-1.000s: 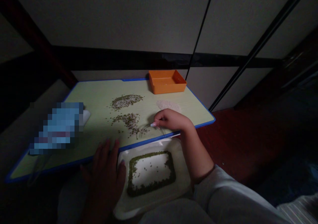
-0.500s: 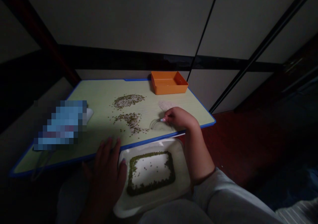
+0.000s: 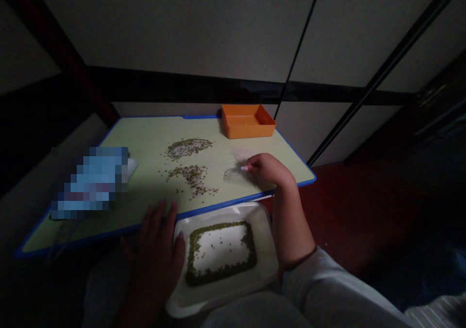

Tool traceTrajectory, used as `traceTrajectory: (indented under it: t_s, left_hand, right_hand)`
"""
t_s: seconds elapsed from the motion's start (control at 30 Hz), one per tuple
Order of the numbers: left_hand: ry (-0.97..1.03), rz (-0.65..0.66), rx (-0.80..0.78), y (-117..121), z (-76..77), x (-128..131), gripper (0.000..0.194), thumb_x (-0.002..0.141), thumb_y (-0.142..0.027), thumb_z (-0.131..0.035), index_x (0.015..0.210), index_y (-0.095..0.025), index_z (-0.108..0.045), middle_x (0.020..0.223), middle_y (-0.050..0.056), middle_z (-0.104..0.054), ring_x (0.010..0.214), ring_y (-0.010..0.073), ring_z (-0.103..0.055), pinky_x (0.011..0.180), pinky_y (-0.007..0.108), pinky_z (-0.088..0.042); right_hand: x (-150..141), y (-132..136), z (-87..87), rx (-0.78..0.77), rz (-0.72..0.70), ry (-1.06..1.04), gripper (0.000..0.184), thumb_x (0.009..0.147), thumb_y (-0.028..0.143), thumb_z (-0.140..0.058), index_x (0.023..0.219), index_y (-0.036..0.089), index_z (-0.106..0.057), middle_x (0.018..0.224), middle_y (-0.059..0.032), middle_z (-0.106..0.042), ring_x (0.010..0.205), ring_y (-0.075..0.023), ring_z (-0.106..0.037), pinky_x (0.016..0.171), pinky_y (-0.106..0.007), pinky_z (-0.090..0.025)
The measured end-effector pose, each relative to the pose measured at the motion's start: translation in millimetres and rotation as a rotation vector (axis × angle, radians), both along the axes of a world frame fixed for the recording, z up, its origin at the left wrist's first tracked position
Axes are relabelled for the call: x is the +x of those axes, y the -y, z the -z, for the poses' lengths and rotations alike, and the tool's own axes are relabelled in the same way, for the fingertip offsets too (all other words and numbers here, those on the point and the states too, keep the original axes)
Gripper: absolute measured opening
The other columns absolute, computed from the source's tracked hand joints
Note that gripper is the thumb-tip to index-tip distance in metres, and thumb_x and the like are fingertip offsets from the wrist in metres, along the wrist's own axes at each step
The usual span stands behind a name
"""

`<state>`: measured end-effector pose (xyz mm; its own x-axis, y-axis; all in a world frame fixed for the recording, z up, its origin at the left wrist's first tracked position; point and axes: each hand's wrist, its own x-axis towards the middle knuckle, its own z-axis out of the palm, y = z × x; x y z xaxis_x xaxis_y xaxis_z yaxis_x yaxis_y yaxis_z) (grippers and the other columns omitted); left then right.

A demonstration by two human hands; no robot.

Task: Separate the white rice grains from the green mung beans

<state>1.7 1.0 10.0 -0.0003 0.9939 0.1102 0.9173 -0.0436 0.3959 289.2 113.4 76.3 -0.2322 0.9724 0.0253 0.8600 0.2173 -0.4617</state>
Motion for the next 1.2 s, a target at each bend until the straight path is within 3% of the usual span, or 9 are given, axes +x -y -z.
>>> traceTrajectory:
  t_s: [0.17, 0.3, 0.57, 0.73, 1.2]
  left_hand:
    - [0.003, -0.003, 0.014, -0.3, 3.1, -1.4, 0.056, 0.099, -0.037, -0.023, 0.151, -0.021, -0.036, 0.168, 0.013, -0.027, 0.158, 0.0291, -0.017, 0.121, 0.076, -0.010]
    - [-0.001, 0.000, 0.015, -1.2, 4.8, -2.9, 0.056, 0.098, -0.035, -0.025, 0.150, -0.021, -0.037, 0.167, 0.014, -0.028, 0.158, 0.0292, -0.017, 0.121, 0.075, -0.010]
    - [0.003, 0.004, 0.033, -0.8, 5.2, -3.1, 0.056, 0.098, -0.036, -0.023, 0.151, -0.020, -0.037, 0.167, 0.014, -0.029, 0.157, 0.0300, -0.018, 0.120, 0.076, -0.011]
    - [-0.018, 0.012, 0.051, -1.6, 8.8, -5.1, 0.057, 0.096, -0.031, -0.031, 0.152, -0.024, -0.034, 0.167, 0.014, -0.029, 0.157, 0.0304, -0.018, 0.121, 0.075, -0.012]
    - [-0.046, 0.001, 0.048, -2.5, 13.8, -7.1, 0.057, 0.096, -0.032, -0.030, 0.154, -0.026, -0.032, 0.168, 0.012, -0.028, 0.158, 0.0286, -0.017, 0.122, 0.073, -0.009]
  right_hand:
    - [1.3, -0.9, -0.6, -0.004, 0.103, 0.121, 0.027, 0.094, 0.031, -0.060, 0.080, 0.013, -0.074, 0.072, -0.0073, -0.066, 0.060, -0.0135, -0.040, 0.060, -0.030, -0.022]
    - [4.4, -2.8, 0.3, 0.033, 0.186, 0.141, 0.031, 0.095, 0.033, -0.058, 0.079, 0.012, -0.075, 0.075, -0.0098, -0.069, 0.061, -0.0139, -0.042, 0.060, -0.031, -0.023]
    - [-10.8, 0.8, -0.4, -0.082, -0.149, -0.180, 0.031, 0.093, 0.026, -0.060, 0.065, 0.014, -0.064, 0.058, 0.0026, -0.055, 0.058, -0.0096, -0.042, 0.060, -0.025, -0.027]
    - [-17.8, -0.3, 2.1, -0.066, -0.156, -0.163, 0.032, 0.093, 0.027, -0.061, 0.064, 0.014, -0.064, 0.055, 0.0040, -0.051, 0.056, -0.0093, -0.041, 0.059, -0.026, -0.026]
    - [-14.9, 0.5, 1.2, -0.105, -0.181, -0.180, 0.032, 0.094, 0.028, -0.059, 0.066, 0.015, -0.066, 0.056, 0.0031, -0.054, 0.056, -0.0098, -0.041, 0.060, -0.026, -0.026]
